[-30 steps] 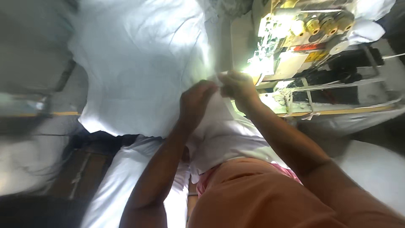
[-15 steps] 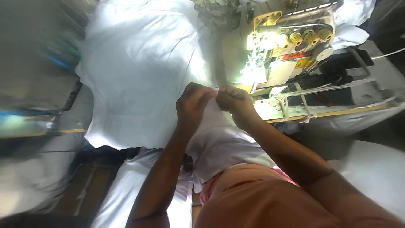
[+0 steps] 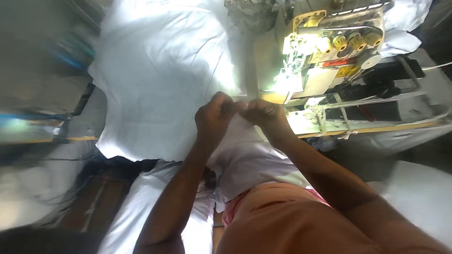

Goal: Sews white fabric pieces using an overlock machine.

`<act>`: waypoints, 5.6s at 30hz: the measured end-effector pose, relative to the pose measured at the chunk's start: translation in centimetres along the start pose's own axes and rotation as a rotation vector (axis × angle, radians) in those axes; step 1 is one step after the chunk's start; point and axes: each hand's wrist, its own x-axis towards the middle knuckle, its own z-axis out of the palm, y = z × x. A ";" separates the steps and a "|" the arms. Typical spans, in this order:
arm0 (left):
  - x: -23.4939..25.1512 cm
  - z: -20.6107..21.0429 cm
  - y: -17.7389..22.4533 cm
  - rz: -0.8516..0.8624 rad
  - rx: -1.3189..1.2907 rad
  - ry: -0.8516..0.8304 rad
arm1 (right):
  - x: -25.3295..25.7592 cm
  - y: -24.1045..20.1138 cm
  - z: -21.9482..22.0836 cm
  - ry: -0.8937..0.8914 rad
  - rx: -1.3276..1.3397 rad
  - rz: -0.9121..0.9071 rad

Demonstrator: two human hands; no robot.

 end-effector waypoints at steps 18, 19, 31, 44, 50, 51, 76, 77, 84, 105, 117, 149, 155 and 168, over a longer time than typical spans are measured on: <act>-6.5 -12.0 6.5 0.369 0.504 -0.544 | 1.6 -0.9 -3.5 0.082 0.091 0.001; -6.1 -12.9 6.2 0.342 0.508 -0.518 | 1.6 -1.0 -3.4 0.082 0.098 0.008; 2.9 -14.8 -7.5 -0.145 0.888 -0.413 | 6.3 4.9 0.0 0.169 0.037 0.274; 7.5 -0.6 -4.8 -0.050 0.163 -0.613 | 6.3 5.1 -0.1 0.121 -0.011 0.310; 8.0 0.2 -3.9 -0.047 0.198 -0.541 | 6.1 4.6 -0.9 0.130 0.065 0.344; 7.8 0.3 -4.0 -0.020 0.195 -0.513 | 6.0 4.7 -0.9 0.132 0.077 0.326; 2.6 -1.0 -3.0 0.094 -0.148 -0.158 | -7.2 6.7 -5.6 -0.026 -0.387 0.173; 2.0 -1.3 -2.4 0.101 -0.145 -0.152 | -7.2 6.5 -5.7 -0.066 -0.320 0.216; -2.6 -3.9 0.4 0.091 -0.171 -0.060 | -8.3 4.7 -5.6 -0.164 -0.172 0.193; -10.3 -7.9 3.7 -0.034 -0.400 -0.001 | -5.0 1.4 -5.3 -0.867 0.162 0.679; -10.9 -7.5 3.2 -0.086 -0.450 0.093 | -6.4 0.4 -5.1 -0.616 0.026 0.519; -14.0 -4.1 1.7 -0.385 -0.393 0.484 | -9.1 1.8 -3.5 -0.232 -0.798 -0.161; -14.2 -3.6 1.8 -0.271 -0.361 0.467 | -9.2 1.8 -3.5 -0.217 -0.638 0.017; -13.1 -2.6 0.4 -0.586 -0.254 0.403 | -9.6 2.4 -3.1 -0.179 -0.284 0.214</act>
